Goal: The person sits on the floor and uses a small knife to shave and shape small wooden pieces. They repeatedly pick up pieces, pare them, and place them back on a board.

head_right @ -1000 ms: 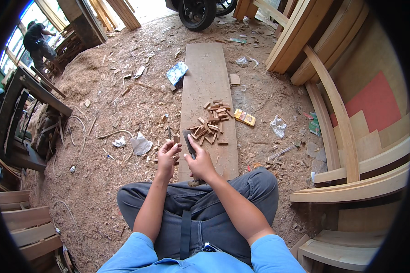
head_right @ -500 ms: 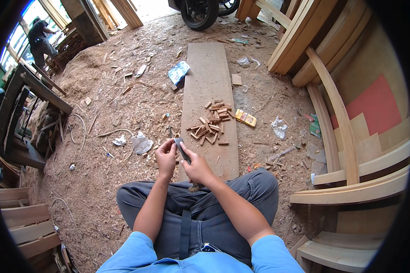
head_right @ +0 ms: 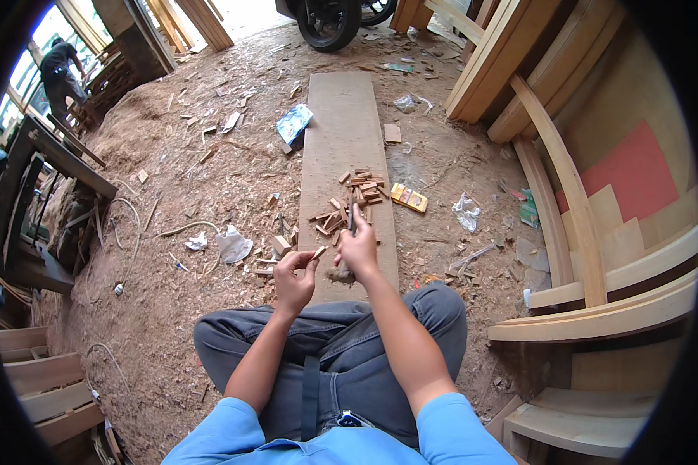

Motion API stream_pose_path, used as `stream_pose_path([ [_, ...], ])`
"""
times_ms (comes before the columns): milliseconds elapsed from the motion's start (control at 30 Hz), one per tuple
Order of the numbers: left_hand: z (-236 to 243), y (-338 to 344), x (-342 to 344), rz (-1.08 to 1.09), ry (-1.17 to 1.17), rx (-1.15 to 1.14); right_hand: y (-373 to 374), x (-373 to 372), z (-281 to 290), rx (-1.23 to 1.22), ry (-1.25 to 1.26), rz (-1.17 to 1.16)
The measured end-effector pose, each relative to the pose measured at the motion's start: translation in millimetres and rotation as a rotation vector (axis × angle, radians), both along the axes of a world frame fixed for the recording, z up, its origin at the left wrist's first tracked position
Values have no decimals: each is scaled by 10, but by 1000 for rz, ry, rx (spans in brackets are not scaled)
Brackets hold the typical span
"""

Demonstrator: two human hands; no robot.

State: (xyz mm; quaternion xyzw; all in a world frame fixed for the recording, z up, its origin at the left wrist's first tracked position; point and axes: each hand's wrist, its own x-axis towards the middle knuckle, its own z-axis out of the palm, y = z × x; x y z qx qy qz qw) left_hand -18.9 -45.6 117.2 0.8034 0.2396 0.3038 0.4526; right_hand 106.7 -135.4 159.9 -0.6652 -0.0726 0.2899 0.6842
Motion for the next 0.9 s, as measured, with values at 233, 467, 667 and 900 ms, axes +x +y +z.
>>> stream_pose_path([
  [233,-171,363,-5,286,-97,-231,-66,-291,-171,99,155,357],
  [467,-217,392,-35,290,-80,-160,-54,-532,10,-31,124,613],
  [667,-167,449,3,261,-123,-45,-43,-560,-136,-61,139,618],
  [900,-214,178,18,53,47,-284,12,25,-63,9,108,6],
])
